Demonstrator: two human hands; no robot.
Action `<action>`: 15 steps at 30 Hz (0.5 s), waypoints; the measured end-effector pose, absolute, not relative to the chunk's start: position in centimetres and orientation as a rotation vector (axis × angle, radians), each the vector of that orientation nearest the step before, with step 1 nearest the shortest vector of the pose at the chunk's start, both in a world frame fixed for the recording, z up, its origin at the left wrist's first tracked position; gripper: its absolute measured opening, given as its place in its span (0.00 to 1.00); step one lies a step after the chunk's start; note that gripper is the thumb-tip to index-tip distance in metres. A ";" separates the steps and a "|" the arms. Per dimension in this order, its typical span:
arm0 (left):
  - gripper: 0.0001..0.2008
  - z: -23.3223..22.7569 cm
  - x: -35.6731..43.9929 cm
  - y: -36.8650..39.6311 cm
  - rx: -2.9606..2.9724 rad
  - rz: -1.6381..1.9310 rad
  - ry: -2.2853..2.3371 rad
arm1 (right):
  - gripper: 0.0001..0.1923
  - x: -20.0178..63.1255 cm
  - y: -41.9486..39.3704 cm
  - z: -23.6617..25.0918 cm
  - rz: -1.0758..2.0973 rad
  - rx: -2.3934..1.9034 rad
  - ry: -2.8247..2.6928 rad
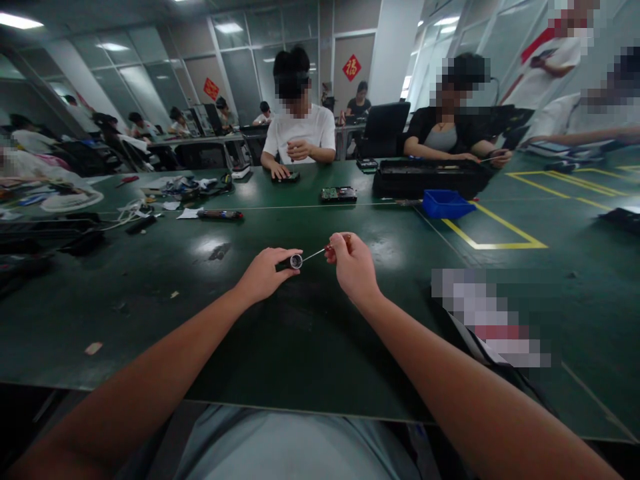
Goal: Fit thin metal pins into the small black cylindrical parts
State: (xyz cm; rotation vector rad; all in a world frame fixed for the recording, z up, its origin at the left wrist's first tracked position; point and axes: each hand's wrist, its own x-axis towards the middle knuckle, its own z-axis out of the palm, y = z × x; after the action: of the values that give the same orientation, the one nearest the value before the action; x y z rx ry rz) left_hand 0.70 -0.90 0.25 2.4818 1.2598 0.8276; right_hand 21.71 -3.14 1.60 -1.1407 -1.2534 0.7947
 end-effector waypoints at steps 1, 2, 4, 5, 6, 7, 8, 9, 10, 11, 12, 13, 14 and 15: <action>0.20 0.3 0.7 -0.9 2.483 0.823 1.261 | 0.14 21.7 -3.3 1.7 0.748 -1.160 -1.312; 0.20 0.3 0.8 -1.0 2.484 0.820 1.262 | 0.14 21.6 -3.5 1.8 0.710 -1.173 -1.363; 0.20 0.4 0.8 -1.1 2.493 0.825 1.260 | 0.14 21.4 -3.8 2.0 0.681 -1.163 -1.434; 0.20 0.4 0.8 -1.1 2.501 0.828 1.256 | 0.13 21.3 -3.9 2.0 0.692 -1.145 -1.456; 0.20 0.4 0.8 -1.1 2.507 0.830 1.253 | 0.13 21.2 -4.0 2.0 0.708 -1.127 -1.468; 0.20 0.4 0.8 -1.1 2.511 0.830 1.250 | 0.13 21.2 -4.0 1.9 0.721 -1.118 -1.477; 0.20 0.4 0.8 -1.1 2.513 0.830 1.248 | 0.13 21.2 -4.0 1.9 0.725 -1.122 -1.481; 0.20 0.4 0.7 -1.0 2.512 0.827 1.246 | 0.12 21.3 -4.0 1.9 0.716 -1.137 -1.480; 0.20 0.3 0.7 -1.0 2.508 0.823 1.248 | 0.12 21.3 -4.0 2.0 0.691 -1.161 -1.476; 0.20 0.3 0.7 -1.0 2.503 0.816 1.253 | 0.12 21.5 -4.0 2.0 0.655 -1.188 -1.469; 0.19 0.3 0.7 -0.9 2.499 0.806 1.258 | 0.12 21.6 -4.1 2.1 0.613 -1.211 -1.457; 0.19 0.3 0.7 -0.9 2.494 0.798 1.262 | 0.12 21.7 -4.1 2.2 0.573 -1.223 -1.446; 0.19 0.2 0.7 -0.9 2.490 0.794 1.264 | 0.12 21.8 -4.2 2.3 0.539 -1.221 -1.434; 0.19 0.2 0.7 -0.9 2.486 0.794 1.264 | 0.12 21.9 -4.3 2.4 0.517 -1.208 -1.427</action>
State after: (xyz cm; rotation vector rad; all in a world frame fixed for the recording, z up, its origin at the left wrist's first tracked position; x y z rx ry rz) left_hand 0.69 -0.88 0.20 2.4855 1.2638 0.7940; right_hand 21.85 -4.26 2.45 -1.2083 -1.4273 0.5167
